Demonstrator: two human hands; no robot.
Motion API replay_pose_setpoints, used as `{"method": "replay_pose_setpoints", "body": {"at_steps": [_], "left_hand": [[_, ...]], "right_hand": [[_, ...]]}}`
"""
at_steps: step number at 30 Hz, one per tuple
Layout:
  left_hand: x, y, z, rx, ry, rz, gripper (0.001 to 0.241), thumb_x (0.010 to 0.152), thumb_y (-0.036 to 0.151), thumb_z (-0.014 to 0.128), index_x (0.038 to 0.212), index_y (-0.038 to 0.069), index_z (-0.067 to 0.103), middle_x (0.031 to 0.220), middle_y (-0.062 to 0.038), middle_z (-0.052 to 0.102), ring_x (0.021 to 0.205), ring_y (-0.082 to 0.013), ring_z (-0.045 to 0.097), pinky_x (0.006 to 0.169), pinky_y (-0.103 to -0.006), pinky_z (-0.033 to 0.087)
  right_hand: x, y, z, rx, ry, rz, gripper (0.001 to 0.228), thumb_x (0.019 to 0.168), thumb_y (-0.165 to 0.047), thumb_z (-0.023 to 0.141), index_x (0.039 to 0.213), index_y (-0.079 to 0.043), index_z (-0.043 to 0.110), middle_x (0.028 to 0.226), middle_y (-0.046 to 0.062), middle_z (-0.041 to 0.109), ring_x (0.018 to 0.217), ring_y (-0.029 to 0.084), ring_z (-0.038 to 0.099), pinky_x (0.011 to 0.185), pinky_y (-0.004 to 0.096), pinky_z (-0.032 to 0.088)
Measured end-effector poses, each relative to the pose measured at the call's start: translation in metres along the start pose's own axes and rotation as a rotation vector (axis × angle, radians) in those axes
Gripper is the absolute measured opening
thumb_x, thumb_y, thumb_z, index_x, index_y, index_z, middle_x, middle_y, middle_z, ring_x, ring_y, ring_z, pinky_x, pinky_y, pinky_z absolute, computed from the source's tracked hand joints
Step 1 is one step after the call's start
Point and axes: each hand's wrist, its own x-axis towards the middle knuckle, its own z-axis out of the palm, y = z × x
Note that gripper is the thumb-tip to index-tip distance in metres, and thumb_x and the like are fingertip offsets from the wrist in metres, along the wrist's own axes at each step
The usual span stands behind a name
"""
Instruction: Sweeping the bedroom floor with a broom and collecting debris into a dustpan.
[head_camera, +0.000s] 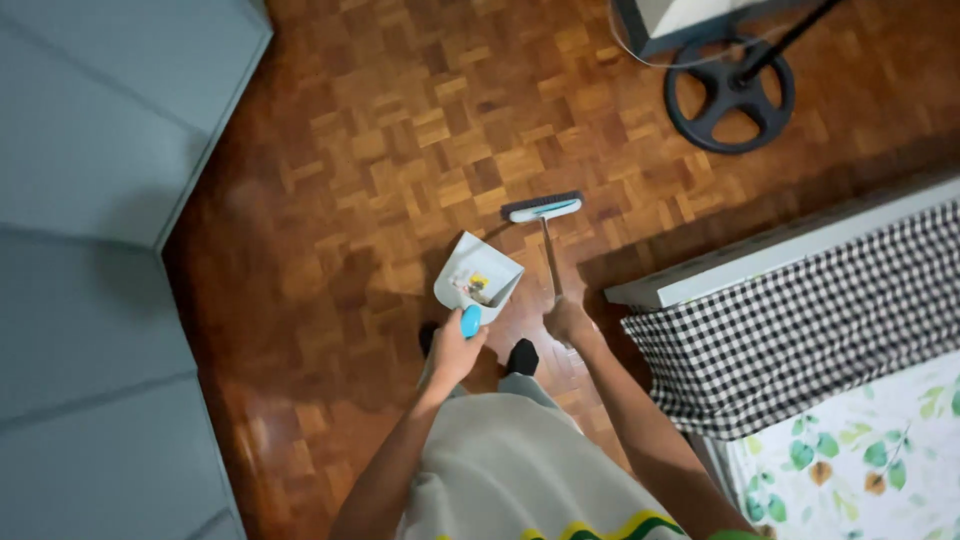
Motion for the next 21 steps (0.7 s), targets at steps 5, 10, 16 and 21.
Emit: {"method": "replay_pose_setpoints", "body": {"at_steps": [5,10,16,21], "left_hand": [[0.067,0.025,0.005,0.01,-0.123,0.082,0.064,0.082,0.037,0.08,0.135,0.007,0.06,0.124,-0.023,0.07,0.12,-0.0398,0.066,0.097,-0.0479,0.056],[0.122,0.046,-0.03,0.141,-0.303,0.12,0.062,0.079,0.044,0.081,0.13,0.014,0.061,0.121,-0.017,0.073,0.118,-0.0359,0.067,0.095,-0.0468,0.057],[0.188,0.054,-0.061,-0.107,-0.49,-0.034,0.031,0.076,0.015,0.079,0.101,0.007,0.062,0.066,-0.016,0.068,0.049,-0.0218,0.068,0.042,-0.0293,0.06],[0.195,0.076,-0.084,0.208,-0.48,0.239,0.03,0.063,0.016,0.074,0.093,0.014,0.069,0.071,-0.004,0.062,0.069,-0.0169,0.066,0.059,-0.0299,0.052]], "right_hand": [[-0.132,-0.042,-0.011,-0.086,0.044,0.084,0.085,0.085,-0.046,0.064,0.153,-0.001,0.04,0.12,0.032,0.07,0.117,0.044,0.068,0.101,0.07,0.029],[-0.198,-0.093,0.001,0.215,-0.181,0.293,0.099,0.083,-0.065,0.062,0.158,-0.007,0.035,0.143,0.029,0.059,0.133,0.044,0.058,0.114,0.059,0.042],[-0.298,-0.205,-0.126,1.884,-0.004,0.728,0.036,0.105,-0.022,0.051,0.099,0.013,0.056,0.059,0.008,0.038,0.035,0.015,0.036,0.029,0.022,0.025],[-0.295,-0.233,-0.148,1.971,0.244,0.512,0.022,0.086,0.002,0.069,0.073,0.001,0.053,0.058,0.001,0.037,0.038,0.006,0.03,0.027,0.02,0.02]]}}
